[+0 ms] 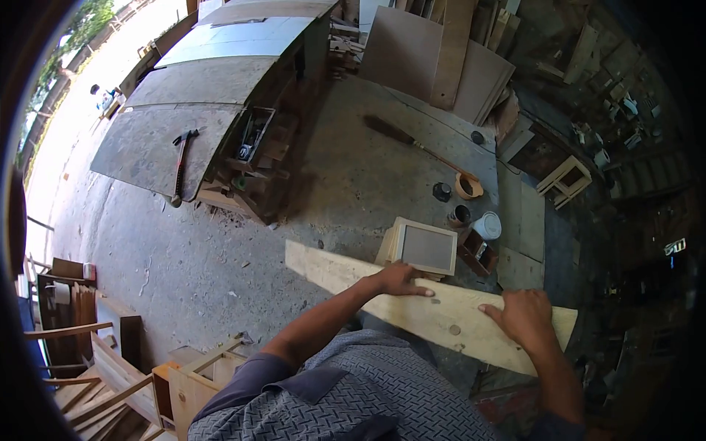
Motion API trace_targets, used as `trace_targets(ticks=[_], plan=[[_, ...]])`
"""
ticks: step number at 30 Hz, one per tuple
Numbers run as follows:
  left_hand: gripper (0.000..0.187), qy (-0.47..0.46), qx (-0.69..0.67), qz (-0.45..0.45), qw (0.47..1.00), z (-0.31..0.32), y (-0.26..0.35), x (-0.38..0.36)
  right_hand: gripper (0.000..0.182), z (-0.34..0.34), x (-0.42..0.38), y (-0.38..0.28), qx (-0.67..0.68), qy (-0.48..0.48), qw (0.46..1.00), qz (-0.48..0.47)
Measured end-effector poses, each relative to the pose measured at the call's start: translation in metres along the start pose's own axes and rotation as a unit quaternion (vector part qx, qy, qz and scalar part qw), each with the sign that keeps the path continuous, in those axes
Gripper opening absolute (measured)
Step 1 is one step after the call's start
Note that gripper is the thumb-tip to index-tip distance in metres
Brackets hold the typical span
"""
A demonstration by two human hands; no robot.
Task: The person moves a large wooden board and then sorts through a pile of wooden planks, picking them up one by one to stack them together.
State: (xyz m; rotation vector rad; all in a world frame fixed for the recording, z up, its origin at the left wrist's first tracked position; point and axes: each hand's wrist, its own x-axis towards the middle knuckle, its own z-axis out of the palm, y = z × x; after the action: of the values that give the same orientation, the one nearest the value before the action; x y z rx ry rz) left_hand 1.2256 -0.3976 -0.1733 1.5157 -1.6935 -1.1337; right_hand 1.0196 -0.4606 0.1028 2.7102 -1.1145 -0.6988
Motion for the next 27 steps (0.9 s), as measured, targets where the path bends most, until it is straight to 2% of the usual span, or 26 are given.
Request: trace_targets(ticks=[2,4,5,6,7,9,10,12,13,14,15,16,18,20,21,23,24,26,27], plan=[[0.072,0.012,0.058,0.004,0.998,-0.036,0.008,0.017,0.055,-0.012,0.028,0.004,-0.011,0.012,1.000,-0.004],[0.064,0.089,0.093,0.048,0.991,-0.059,-0.002,0.036,0.054,-0.020,0.060,0.011,-0.011,0.019,0.999,0.027],[0.056,0.144,0.040,0.080,0.986,-0.074,-0.010,0.043,0.051,-0.022,0.079,0.017,0.003,0.019,0.999,0.036],[0.049,0.215,0.057,0.110,0.969,-0.094,-0.012,0.041,0.051,-0.020,0.100,0.025,0.005,0.017,0.999,0.028],[0.044,0.231,0.082,0.099,0.964,-0.125,-0.005,0.031,0.051,-0.014,0.120,0.034,0.015,0.022,0.999,0.036],[0.045,0.334,0.112,0.095,0.931,-0.176,-0.025,0.010,0.051,-0.010,0.167,0.049,0.037,0.017,0.997,0.061],[0.045,0.383,0.135,0.053,0.912,-0.200,-0.043,-0.003,0.051,-0.012,0.194,0.054,0.043,0.017,0.998,0.053],[0.038,0.462,0.220,-0.020,0.859,-0.265,-0.081,-0.038,0.051,-0.012,0.249,0.068,0.108,-0.069,0.986,0.109],[0.033,0.496,0.223,-0.048,0.838,-0.301,-0.092,-0.057,0.055,0.018,0.282,0.091,0.093,-0.016,0.992,0.081],[0.028,0.563,0.231,-0.070,0.791,-0.325,-0.119,-0.075,0.055,0.032,0.309,0.101,0.096,-0.019,0.993,0.071],[0.027,0.594,0.252,-0.115,0.755,-0.351,-0.107,-0.088,0.055,0.039,0.340,0.109,0.078,-0.022,0.995,0.059],[0.028,0.627,0.287,-0.174,0.703,-0.369,-0.145,-0.104,0.056,0.038,0.372,0.114,0.061,-0.023,0.997,0.048],[0.044,0.571,0.322,-0.318,0.685,-0.404,-0.156,-0.117,0.057,0.036,0.425,0.114,0.068,-0.040,0.997,0.025],[0.055,0.520,0.342,-0.399,0.673,-0.432,-0.187,-0.118,0.058,0.045,0.482,0.115,0.092,-0.037,0.995,0.005],[0.055,0.518,0.345,-0.401,0.672,-0.447,-0.198,-0.116,0.058,0.042,0.506,0.111,0.105,-0.059,0.993,0.001],[0.066,0.470,0.290,-0.505,0.663,-0.472,-0.220,-0.105,0.058,0.040,0.556,0.097,0.113,-0.082,0.990,-0.006],[0.066,0.468,0.288,-0.507,0.663,-0.481,-0.229,-0.097,0.059,0.043,0.579,0.094,0.118,-0.105,0.987,-0.009],[0.074,0.406,0.227,-0.624,0.628,-0.502,-0.243,-0.087,0.060,0.058,0.622,0.086,0.126,-0.101,0.986,-0.027],[0.079,0.369,0.221,-0.649,0.627,-0.509,-0.252,-0.084,0.062,0.066,0.643,0.080,0.135,-0.094,0.985,-0.044]])
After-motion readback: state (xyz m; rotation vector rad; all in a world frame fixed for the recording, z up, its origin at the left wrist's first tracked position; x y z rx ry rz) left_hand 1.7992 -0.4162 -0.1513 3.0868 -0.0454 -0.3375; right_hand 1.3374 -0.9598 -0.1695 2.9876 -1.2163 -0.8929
